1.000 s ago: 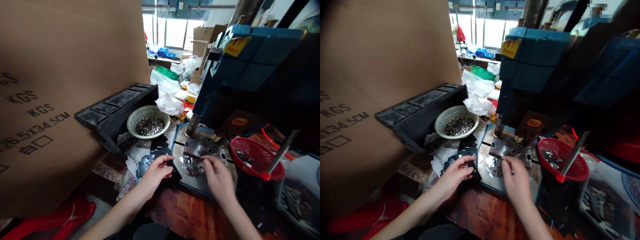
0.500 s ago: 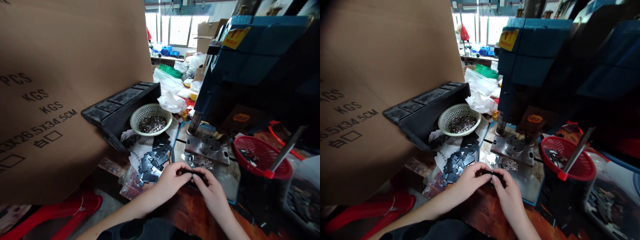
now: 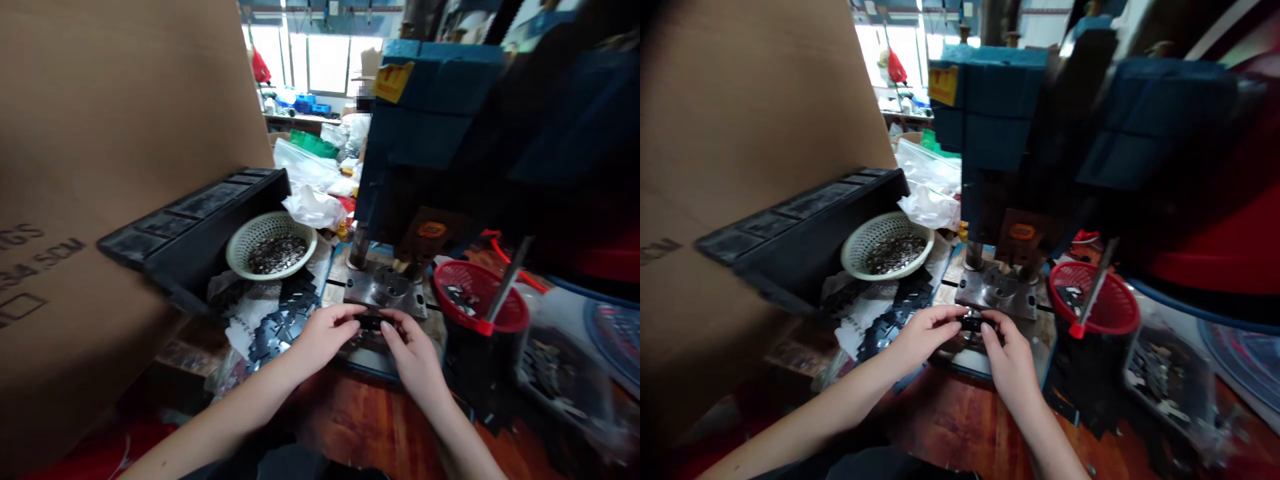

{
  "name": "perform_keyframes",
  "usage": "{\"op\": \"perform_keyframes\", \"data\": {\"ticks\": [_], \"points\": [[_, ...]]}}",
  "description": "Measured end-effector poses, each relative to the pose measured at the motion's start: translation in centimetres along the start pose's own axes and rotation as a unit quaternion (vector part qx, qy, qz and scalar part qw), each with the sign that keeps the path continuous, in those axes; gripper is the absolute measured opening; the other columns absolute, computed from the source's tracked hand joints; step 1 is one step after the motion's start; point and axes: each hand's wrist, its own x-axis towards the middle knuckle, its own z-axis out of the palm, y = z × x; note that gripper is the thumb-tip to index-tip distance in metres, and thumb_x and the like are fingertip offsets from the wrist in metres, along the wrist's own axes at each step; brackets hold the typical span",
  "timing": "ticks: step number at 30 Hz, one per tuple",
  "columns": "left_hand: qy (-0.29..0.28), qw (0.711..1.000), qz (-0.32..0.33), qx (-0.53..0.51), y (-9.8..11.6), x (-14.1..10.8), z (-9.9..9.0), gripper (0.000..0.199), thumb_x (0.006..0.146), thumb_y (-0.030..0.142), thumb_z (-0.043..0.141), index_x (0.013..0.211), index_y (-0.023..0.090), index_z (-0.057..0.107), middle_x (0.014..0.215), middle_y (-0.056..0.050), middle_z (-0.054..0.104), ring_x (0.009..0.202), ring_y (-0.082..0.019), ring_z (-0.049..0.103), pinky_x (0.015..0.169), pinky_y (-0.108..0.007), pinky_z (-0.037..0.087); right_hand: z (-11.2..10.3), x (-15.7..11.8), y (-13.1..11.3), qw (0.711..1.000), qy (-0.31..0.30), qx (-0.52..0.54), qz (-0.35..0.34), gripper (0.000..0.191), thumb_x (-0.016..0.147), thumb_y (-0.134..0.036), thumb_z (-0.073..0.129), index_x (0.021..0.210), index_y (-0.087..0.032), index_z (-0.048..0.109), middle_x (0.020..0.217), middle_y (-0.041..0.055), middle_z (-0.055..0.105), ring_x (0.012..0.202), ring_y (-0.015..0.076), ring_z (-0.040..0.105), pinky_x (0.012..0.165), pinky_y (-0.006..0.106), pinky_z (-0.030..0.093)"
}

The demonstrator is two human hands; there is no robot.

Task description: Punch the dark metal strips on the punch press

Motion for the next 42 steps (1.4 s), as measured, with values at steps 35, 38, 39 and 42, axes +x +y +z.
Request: {"op": "perform_keyframes", "data": {"ticks": [35,38,39,42], "points": [[0.091,0.931,0.244,0.255,1.4,6.9,1.7,0.021,0.083,0.031,0.053,0.093,0.024,0.07,0.089,-0.002,0.068,0.085,-0.018,0.061,0.079,-0.031,0.047,-1.9,5.0,-0.5,0.941,0.162,-0.229,-0.189,0.015,0.085,-0.022,0.054,0.095,-0.023,0.065,0.087,0.0033,0.065,0.086,0.0194,0.056,0.077,0.034,0.045],[0.103,0.921,0.259,0.272,1.8,9.3,2.3,0.021,0.083,0.031,0.052,0.091,0.023,0.07,0.088,-0.003,0.066,0.087,-0.019,0.06,0.082,-0.032,0.046,-2.3,7.3,0.1,0.945,0.189,-0.212,-0.16,0.014,0.082,-0.023,0.055,0.092,-0.021,0.065,0.089,0.0046,0.062,0.087,0.0196,0.055,0.08,0.035,0.044],[0.11,0.92,0.259,0.273,1.8,9.9,2.4,0.02,0.082,0.03,0.053,0.089,0.023,0.07,0.088,-0.003,0.065,0.088,-0.019,0.06,0.084,-0.033,0.046,-2.3,8.0,0.4,0.948,0.193,-0.205,-0.15,0.013,0.081,-0.024,0.056,0.09,-0.02,0.065,0.09,0.0052,0.06,0.088,0.0196,0.055,0.081,0.035,0.044],[0.123,0.922,0.25,0.267,1.5,11.2,2.5,0.018,0.078,0.028,0.056,0.088,0.022,0.07,0.09,-0.004,0.064,0.092,-0.02,0.059,0.089,-0.035,0.044,-2.5,9.2,0.9,0.957,0.19,-0.176,-0.132,0.012,0.078,-0.025,0.058,0.085,-0.019,0.066,0.093,0.0061,0.057,0.09,0.0194,0.055,0.083,0.035,0.045]]}}
